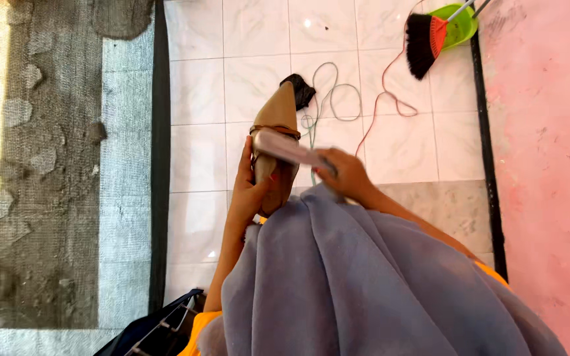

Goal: The person picks up a tan shoe and uses a brush to scrub the upper material and the bottom of the heel before placing the shoe into a rack.

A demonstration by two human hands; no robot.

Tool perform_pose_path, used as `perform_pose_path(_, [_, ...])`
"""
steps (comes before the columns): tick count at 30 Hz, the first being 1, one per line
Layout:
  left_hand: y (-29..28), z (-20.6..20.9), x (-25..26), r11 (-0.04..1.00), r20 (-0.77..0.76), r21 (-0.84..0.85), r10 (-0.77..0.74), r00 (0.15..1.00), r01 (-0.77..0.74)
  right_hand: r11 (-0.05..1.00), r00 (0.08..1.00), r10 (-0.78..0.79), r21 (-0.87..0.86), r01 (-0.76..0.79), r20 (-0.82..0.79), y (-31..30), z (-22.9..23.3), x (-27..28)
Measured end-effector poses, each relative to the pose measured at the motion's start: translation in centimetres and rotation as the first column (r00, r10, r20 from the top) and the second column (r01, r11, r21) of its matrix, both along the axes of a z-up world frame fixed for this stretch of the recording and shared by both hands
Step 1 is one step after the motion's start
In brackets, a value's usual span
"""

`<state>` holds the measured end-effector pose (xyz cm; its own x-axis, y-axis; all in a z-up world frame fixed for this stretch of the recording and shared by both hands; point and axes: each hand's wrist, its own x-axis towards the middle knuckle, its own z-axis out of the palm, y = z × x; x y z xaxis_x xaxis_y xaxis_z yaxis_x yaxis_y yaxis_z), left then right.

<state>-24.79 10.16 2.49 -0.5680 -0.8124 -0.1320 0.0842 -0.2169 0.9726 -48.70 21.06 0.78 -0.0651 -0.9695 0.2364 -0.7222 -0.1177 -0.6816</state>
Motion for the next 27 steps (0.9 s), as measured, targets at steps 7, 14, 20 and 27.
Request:
perform_pose_path(7, [2.5,0.5,6.4,0.993,0.025,0.051,0.106,0.994,-0.108,0.986,0.97,-0.166,0.044,0.161,0.177,1.4,0.0,4.7])
perform_pose_path(14, [5.6,1.9,14.7,0.997,0.042,0.023,0.075,0.996,-0.076,0.974,0.961,-0.219,0.091,0.206,0.166,2.7,1.8,14.4])
perform_pose_path(20, [10.9,-0.2,21.8,0.994,0.105,-0.021,0.106,0.989,-0.105,0.988,0.989,0.144,-0.057,-0.142,0.044,8.3,1.1,22.7])
perform_pose_path(27, [15.0,1.9,27.6,0.986,0.09,-0.007,0.167,0.982,-0.167,0.898,0.904,-0.378,0.314,0.307,0.198,8.4,-0.4,24.3])
